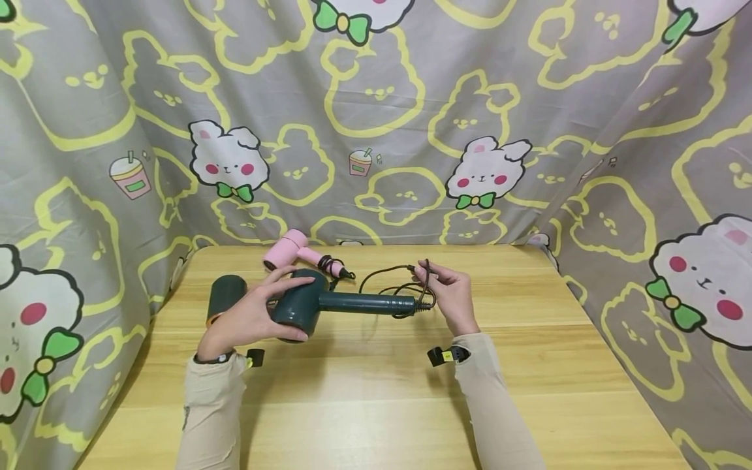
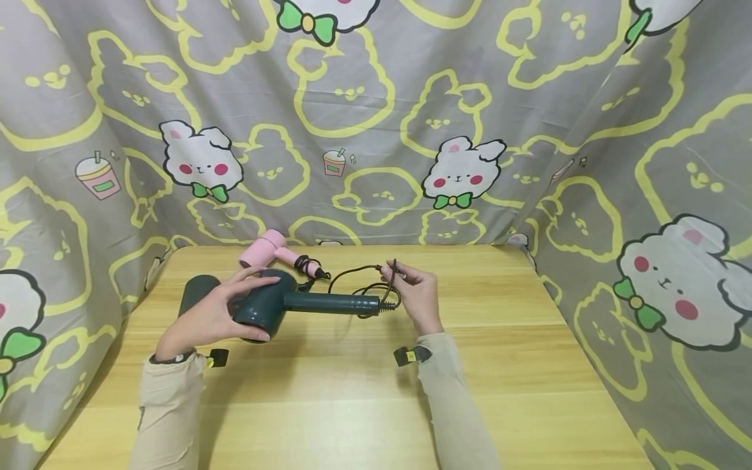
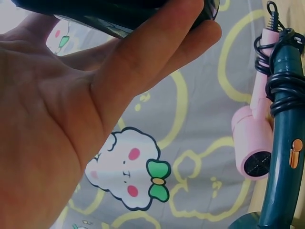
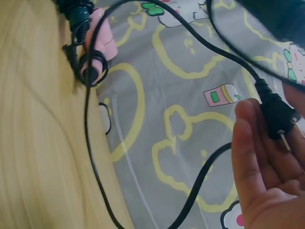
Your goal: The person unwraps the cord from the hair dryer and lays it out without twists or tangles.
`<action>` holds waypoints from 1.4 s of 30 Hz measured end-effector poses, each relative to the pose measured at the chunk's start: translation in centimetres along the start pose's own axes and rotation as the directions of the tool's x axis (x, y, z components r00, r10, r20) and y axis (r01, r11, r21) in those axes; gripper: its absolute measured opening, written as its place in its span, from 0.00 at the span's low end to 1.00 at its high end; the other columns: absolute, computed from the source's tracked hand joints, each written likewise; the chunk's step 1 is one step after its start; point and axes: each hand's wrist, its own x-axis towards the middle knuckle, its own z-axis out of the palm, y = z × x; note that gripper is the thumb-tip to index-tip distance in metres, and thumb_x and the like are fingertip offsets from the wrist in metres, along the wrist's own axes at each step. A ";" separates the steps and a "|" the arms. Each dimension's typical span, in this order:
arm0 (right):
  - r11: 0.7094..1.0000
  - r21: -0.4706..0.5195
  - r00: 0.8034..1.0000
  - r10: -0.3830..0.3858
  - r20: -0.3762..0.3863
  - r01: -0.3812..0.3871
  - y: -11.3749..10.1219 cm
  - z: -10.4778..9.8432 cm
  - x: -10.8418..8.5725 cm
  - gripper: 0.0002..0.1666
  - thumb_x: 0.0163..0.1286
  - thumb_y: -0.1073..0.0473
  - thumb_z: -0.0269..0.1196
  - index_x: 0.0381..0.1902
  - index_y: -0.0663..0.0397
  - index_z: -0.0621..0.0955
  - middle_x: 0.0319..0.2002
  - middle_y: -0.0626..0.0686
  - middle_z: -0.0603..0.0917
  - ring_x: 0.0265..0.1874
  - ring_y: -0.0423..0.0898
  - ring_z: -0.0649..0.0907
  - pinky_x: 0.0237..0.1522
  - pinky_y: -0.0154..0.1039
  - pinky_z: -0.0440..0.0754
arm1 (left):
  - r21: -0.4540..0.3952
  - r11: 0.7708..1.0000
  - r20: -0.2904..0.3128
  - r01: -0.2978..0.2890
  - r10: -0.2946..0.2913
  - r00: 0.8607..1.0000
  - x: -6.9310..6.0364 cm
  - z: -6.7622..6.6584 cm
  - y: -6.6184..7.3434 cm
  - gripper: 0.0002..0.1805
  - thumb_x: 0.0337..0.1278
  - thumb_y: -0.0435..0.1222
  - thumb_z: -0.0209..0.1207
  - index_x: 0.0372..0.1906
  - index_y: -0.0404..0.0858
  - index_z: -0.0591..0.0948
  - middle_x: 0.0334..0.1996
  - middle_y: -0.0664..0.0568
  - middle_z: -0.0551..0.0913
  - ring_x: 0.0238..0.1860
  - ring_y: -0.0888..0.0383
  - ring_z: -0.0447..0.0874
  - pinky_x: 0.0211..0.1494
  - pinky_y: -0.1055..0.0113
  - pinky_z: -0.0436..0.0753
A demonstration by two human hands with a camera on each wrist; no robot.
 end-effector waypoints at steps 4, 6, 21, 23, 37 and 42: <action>0.997 0.054 0.997 -0.054 -0.046 0.056 -0.5 0.0 0.0 0.22 0.69 0.61 0.71 0.55 0.71 0.85 0.35 0.40 0.93 0.35 0.37 0.91 0.45 0.34 0.88 | 0.004 1.000 0.003 0.020 -0.020 1.000 0.0 0.1 -0.2 0.52 0.35 0.55 0.83 0.74 0.60 0.72 0.81 0.46 0.55 0.67 0.35 0.74 0.59 0.44 0.81; 0.994 0.069 0.995 -0.079 -0.068 0.083 -0.8 0.1 0.0 0.21 0.69 0.62 0.71 0.54 0.72 0.84 0.33 0.41 0.93 0.35 0.37 0.91 0.43 0.33 0.88 | 0.005 1.000 -0.001 0.025 -0.025 1.000 -0.1 0.0 -0.1 0.53 0.35 0.55 0.83 0.74 0.60 0.72 0.81 0.46 0.55 0.67 0.35 0.75 0.59 0.44 0.81; 0.974 0.085 0.970 -0.196 -0.141 0.210 -1.0 0.2 -0.2 0.18 0.68 0.67 0.71 0.53 0.72 0.85 0.33 0.42 0.93 0.35 0.38 0.92 0.51 0.34 0.87 | 0.057 0.997 -0.093 0.046 -0.041 0.995 -0.5 -0.8 -0.8 0.53 0.36 0.56 0.82 0.75 0.62 0.71 0.80 0.48 0.57 0.66 0.37 0.75 0.59 0.42 0.81; 0.973 0.083 0.969 -0.202 -0.146 0.215 -0.9 0.2 -0.2 0.17 0.67 0.67 0.70 0.53 0.71 0.86 0.32 0.41 0.93 0.35 0.38 0.92 0.52 0.34 0.86 | 0.068 0.997 -0.111 0.040 -0.032 0.993 -0.5 -0.9 -0.9 0.54 0.35 0.55 0.83 0.74 0.62 0.71 0.79 0.48 0.59 0.65 0.37 0.76 0.58 0.42 0.81; 0.970 0.070 0.961 -0.218 -0.172 0.233 0.1 0.2 -0.1 0.22 0.68 0.70 0.68 0.58 0.76 0.81 0.44 0.37 0.92 0.36 0.33 0.90 0.44 0.30 0.87 | 0.061 0.995 -0.168 0.074 -0.063 0.984 -1.0 -1.6 -0.8 0.54 0.35 0.52 0.84 0.75 0.62 0.72 0.81 0.45 0.56 0.65 0.36 0.74 0.54 0.46 0.83; 0.974 0.087 0.965 -0.194 -0.175 0.211 0.2 0.3 0.0 0.25 0.67 0.70 0.70 0.62 0.67 0.81 0.50 0.37 0.91 0.42 0.34 0.90 0.44 0.29 0.87 | 0.054 0.996 -0.175 0.069 -0.059 0.983 -1.1 -1.7 -0.7 0.54 0.35 0.52 0.84 0.75 0.61 0.72 0.80 0.44 0.57 0.65 0.35 0.74 0.54 0.45 0.83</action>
